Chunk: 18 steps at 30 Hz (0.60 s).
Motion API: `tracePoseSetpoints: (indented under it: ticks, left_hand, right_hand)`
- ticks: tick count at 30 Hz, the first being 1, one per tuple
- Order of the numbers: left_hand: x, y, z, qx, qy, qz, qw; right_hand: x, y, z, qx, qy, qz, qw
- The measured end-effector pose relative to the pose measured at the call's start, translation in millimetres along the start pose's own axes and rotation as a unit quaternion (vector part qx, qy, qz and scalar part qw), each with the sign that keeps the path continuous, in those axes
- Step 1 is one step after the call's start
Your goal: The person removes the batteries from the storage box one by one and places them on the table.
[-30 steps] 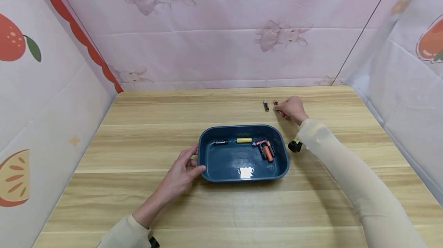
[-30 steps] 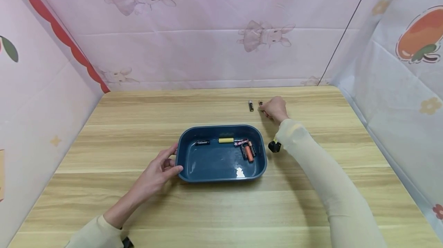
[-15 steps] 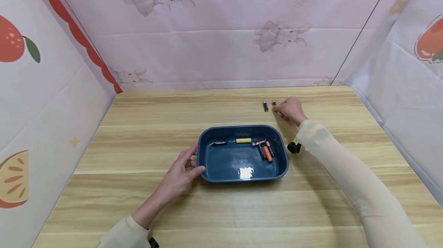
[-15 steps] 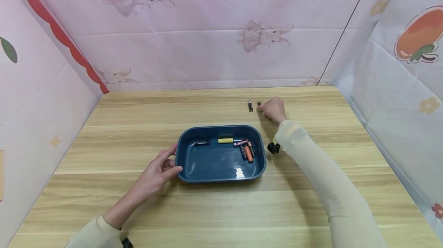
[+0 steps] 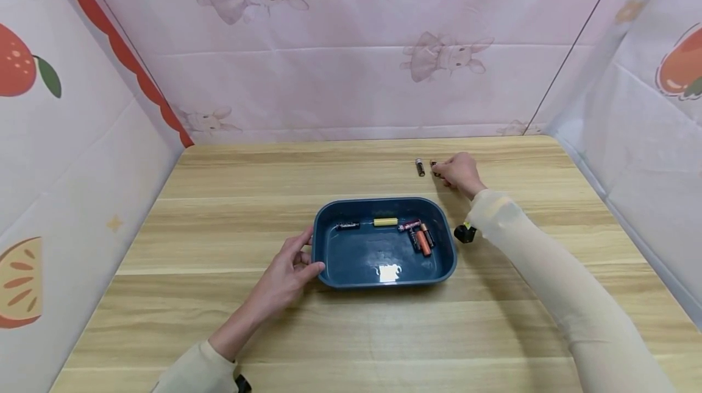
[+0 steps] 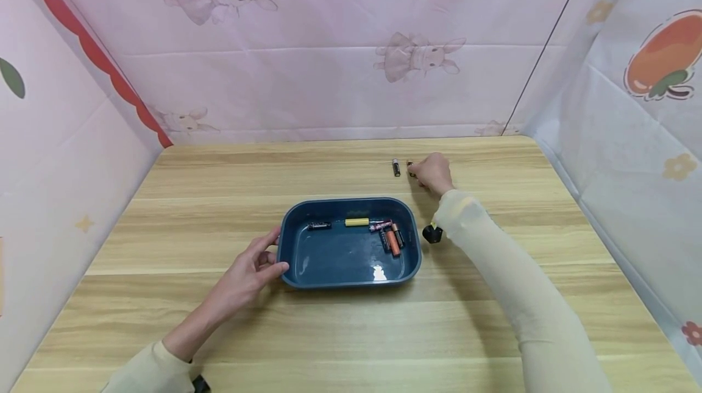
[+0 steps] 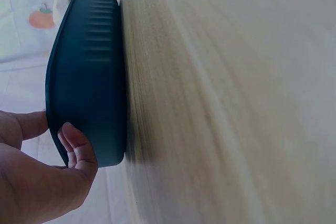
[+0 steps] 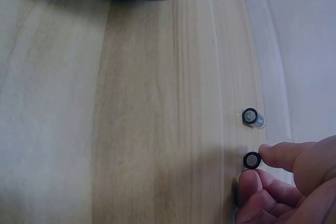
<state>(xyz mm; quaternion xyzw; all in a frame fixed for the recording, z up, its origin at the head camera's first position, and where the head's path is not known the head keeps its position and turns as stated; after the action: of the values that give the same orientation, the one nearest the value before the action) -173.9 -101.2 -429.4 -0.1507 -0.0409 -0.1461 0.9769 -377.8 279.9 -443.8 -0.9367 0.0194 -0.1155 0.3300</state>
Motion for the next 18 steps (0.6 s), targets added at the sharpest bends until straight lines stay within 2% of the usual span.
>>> tracePoseSetpoints:
  ticks: [11, 18]
  left_hand:
    - [0.4, -0.5, 0.4, -0.004, -0.003, -0.002, 1.0]
    - [2.2, -0.7, 2.9, -0.012, 0.009, -0.003, 0.9999]
  right_hand:
    - [2.6, 1.2, -4.0, 0.004, 0.01, -0.003, 0.9999]
    - [10.0, -6.2, -7.4, -0.012, 0.009, -0.015, 0.9998]
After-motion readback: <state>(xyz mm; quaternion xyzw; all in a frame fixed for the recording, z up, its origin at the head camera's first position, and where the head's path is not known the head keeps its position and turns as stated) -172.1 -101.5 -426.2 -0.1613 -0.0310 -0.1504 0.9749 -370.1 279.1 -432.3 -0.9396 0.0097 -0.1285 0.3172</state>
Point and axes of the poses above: each hand's wrist, its own x-axis away from the middle knuckle, its own y-axis out of the palm, z = x × y, the point moved 8 cm from there along -x, towards the middle knuckle, and after that the axes turned 1 degree about -z, right-handed, at the moved point
